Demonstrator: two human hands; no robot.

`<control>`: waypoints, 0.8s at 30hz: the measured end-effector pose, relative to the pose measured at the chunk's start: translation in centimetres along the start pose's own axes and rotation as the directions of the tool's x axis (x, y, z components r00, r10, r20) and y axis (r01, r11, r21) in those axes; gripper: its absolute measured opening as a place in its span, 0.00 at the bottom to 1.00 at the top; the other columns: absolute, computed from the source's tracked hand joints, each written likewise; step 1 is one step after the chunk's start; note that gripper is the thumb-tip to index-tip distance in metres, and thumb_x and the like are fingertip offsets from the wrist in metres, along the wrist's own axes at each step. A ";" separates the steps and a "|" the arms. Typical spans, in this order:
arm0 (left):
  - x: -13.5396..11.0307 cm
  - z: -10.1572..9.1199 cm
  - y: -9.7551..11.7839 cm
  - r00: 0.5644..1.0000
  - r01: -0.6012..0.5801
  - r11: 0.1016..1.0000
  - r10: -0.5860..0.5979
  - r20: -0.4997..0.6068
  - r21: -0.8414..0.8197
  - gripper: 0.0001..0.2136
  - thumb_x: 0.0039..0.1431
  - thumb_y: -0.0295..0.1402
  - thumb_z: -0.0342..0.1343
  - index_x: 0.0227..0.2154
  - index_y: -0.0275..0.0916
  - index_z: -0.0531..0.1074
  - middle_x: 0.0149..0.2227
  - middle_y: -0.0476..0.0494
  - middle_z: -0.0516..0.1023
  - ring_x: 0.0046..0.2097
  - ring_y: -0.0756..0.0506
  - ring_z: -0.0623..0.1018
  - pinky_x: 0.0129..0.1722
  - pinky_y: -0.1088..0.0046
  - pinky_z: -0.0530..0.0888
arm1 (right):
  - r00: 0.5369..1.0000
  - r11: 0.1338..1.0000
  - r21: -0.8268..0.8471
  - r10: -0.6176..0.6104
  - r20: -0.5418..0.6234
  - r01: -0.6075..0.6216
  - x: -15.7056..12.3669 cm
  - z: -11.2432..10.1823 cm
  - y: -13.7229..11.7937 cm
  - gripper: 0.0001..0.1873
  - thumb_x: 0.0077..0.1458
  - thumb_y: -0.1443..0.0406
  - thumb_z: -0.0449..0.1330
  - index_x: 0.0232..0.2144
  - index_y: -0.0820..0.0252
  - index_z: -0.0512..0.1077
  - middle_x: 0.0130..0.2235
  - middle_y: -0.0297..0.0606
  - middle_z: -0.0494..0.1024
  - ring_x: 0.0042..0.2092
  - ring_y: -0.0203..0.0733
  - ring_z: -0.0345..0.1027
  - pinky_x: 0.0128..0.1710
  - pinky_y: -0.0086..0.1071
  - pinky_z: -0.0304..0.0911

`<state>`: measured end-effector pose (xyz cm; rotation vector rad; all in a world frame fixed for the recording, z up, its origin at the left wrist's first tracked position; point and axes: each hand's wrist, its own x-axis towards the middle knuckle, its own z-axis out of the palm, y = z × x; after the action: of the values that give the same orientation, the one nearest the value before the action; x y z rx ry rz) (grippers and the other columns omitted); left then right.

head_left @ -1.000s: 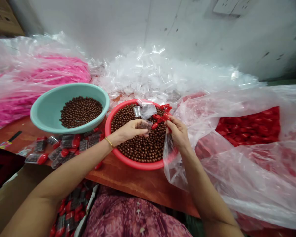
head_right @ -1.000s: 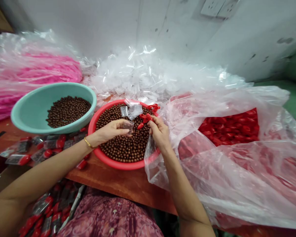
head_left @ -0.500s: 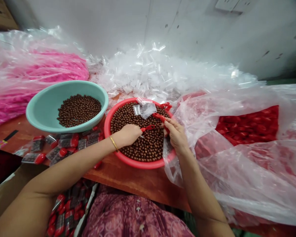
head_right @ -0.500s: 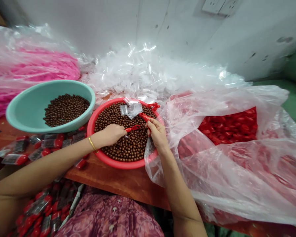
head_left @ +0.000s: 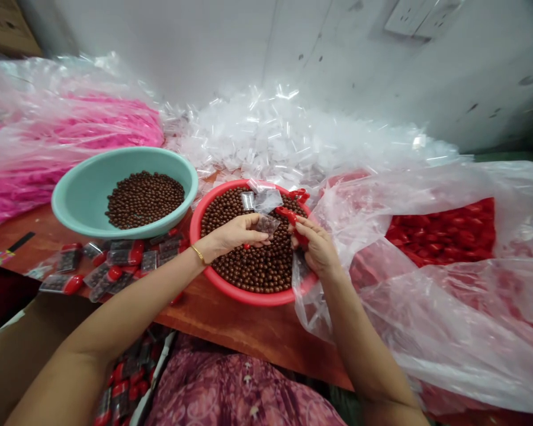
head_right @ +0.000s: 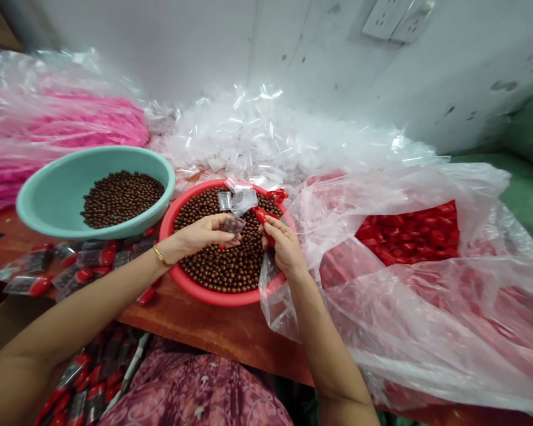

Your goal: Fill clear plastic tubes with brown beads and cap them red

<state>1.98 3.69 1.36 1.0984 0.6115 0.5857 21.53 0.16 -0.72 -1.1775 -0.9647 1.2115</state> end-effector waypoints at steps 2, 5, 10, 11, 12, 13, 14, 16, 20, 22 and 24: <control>-0.1 0.5 -0.1 0.999 0.015 0.999 -0.016 -0.031 -0.036 0.13 0.43 0.25 0.60 0.35 0.34 0.67 0.30 0.50 0.74 0.31 0.54 0.75 0.35 0.77 0.72 | 0.996 0.995 0.063 0.071 0.045 -0.074 -0.4 0.4 -0.5 0.12 0.40 0.60 0.64 0.30 0.58 0.71 0.25 0.27 0.71 0.18 0.27 0.56 0.16 0.26 0.53; 0.0 0.9 -0.1 0.999 -0.019 0.999 0.021 -0.050 0.034 0.12 0.43 0.25 0.60 0.33 0.34 0.66 0.29 0.51 0.72 0.29 0.55 0.74 0.32 0.78 0.71 | 0.988 0.986 0.096 0.127 0.087 -0.135 -0.9 1.1 -1.2 0.11 0.41 0.59 0.63 0.28 0.58 0.71 0.26 0.27 0.71 0.18 0.27 0.56 0.16 0.26 0.54; 0.0 0.8 -0.6 0.996 0.002 0.979 0.015 -0.083 0.206 0.12 0.45 0.29 0.59 0.33 0.35 0.63 0.27 0.52 0.72 0.25 0.56 0.72 0.27 0.79 0.70 | 0.984 0.982 0.102 0.148 0.099 -0.158 -0.7 1.3 -1.4 0.10 0.43 0.60 0.61 0.30 0.57 0.71 0.26 0.28 0.71 0.21 0.29 0.59 0.17 0.26 0.58; 0.0 0.8 -0.8 0.996 0.015 0.970 0.006 -0.087 0.241 0.12 0.45 0.29 0.59 0.32 0.35 0.63 0.26 0.53 0.72 0.24 0.55 0.72 0.25 0.79 0.69 | 0.984 0.982 0.107 0.146 0.106 -0.157 -0.5 1.2 -1.3 0.11 0.43 0.61 0.61 0.32 0.57 0.71 0.26 0.29 0.72 0.22 0.30 0.62 0.19 0.26 0.61; 0.1 0.7 -1.0 0.996 0.022 0.961 0.003 -0.090 0.276 0.11 0.45 0.28 0.58 0.32 0.35 0.62 0.25 0.53 0.71 0.24 0.55 0.72 0.25 0.79 0.69 | 0.984 0.982 0.112 0.137 0.115 -0.150 -0.3 1.1 -1.3 0.11 0.43 0.61 0.61 0.33 0.56 0.71 0.27 0.29 0.73 0.24 0.32 0.65 0.22 0.27 0.64; 0.1 0.7 -1.1 0.996 0.024 0.951 0.004 -0.090 0.308 0.10 0.45 0.27 0.57 0.31 0.35 0.62 0.25 0.53 0.71 0.24 0.55 0.72 0.25 0.79 0.69 | 0.985 0.983 0.122 0.122 0.122 -0.136 -0.1 1.1 -1.3 0.12 0.43 0.62 0.61 0.34 0.55 0.71 0.28 0.29 0.74 0.26 0.33 0.68 0.26 0.29 0.67; 0.1 0.8 -1.2 0.996 0.024 0.943 0.005 -0.086 0.332 0.09 0.45 0.26 0.56 0.30 0.35 0.62 0.25 0.53 0.71 0.24 0.55 0.72 0.25 0.79 0.69 | 0.987 0.983 0.139 0.102 0.123 -0.119 0.1 1.1 -1.3 0.13 0.42 0.63 0.62 0.35 0.55 0.71 0.28 0.29 0.74 0.29 0.35 0.70 0.30 0.31 0.70; 0.1 0.8 -1.3 0.998 0.028 0.934 -0.005 -0.066 0.355 0.08 0.45 0.25 0.55 0.30 0.35 0.63 0.26 0.52 0.72 0.25 0.55 0.72 0.26 0.79 0.70 | 0.992 0.979 0.184 0.063 0.109 -0.083 0.4 1.4 -1.3 0.13 0.40 0.63 0.64 0.33 0.54 0.69 0.30 0.30 0.76 0.35 0.39 0.74 0.37 0.36 0.71; 0.0 1.0 -0.9 0.996 0.075 0.922 -0.050 -0.075 0.380 0.09 0.45 0.25 0.54 0.32 0.35 0.63 0.26 0.52 0.73 0.22 0.56 0.71 0.21 0.82 0.66 | 0.997 0.979 0.202 -0.041 0.063 0.027 0.8 2.7 -1.3 0.14 0.42 0.58 0.64 0.30 0.54 0.66 0.37 0.35 0.79 0.42 0.45 0.74 0.43 0.42 0.69; -0.2 1.0 -0.7 0.995 0.088 0.918 -0.065 -0.072 0.387 0.09 0.45 0.26 0.54 0.32 0.36 0.63 0.26 0.52 0.74 0.22 0.56 0.70 0.19 0.83 0.63 | 0.989 0.981 0.140 -0.143 0.048 0.135 0.7 3.4 -1.1 0.14 0.47 0.54 0.61 0.31 0.54 0.65 0.41 0.37 0.79 0.46 0.45 0.73 0.48 0.43 0.67; -0.3 1.1 -0.4 0.997 0.078 0.927 -0.064 -0.051 0.367 0.09 0.45 0.27 0.54 0.31 0.36 0.62 0.25 0.52 0.74 0.21 0.56 0.70 0.18 0.83 0.63 | 0.967 0.968 0.029 -0.249 0.048 0.248 0.4 4.1 -0.9 0.14 0.51 0.51 0.57 0.32 0.54 0.66 0.46 0.38 0.78 0.50 0.44 0.70 0.52 0.43 0.64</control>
<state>2.59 2.67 1.34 1.4138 0.8143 0.4378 17.77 1.12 0.79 -0.9786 -1.0998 1.0526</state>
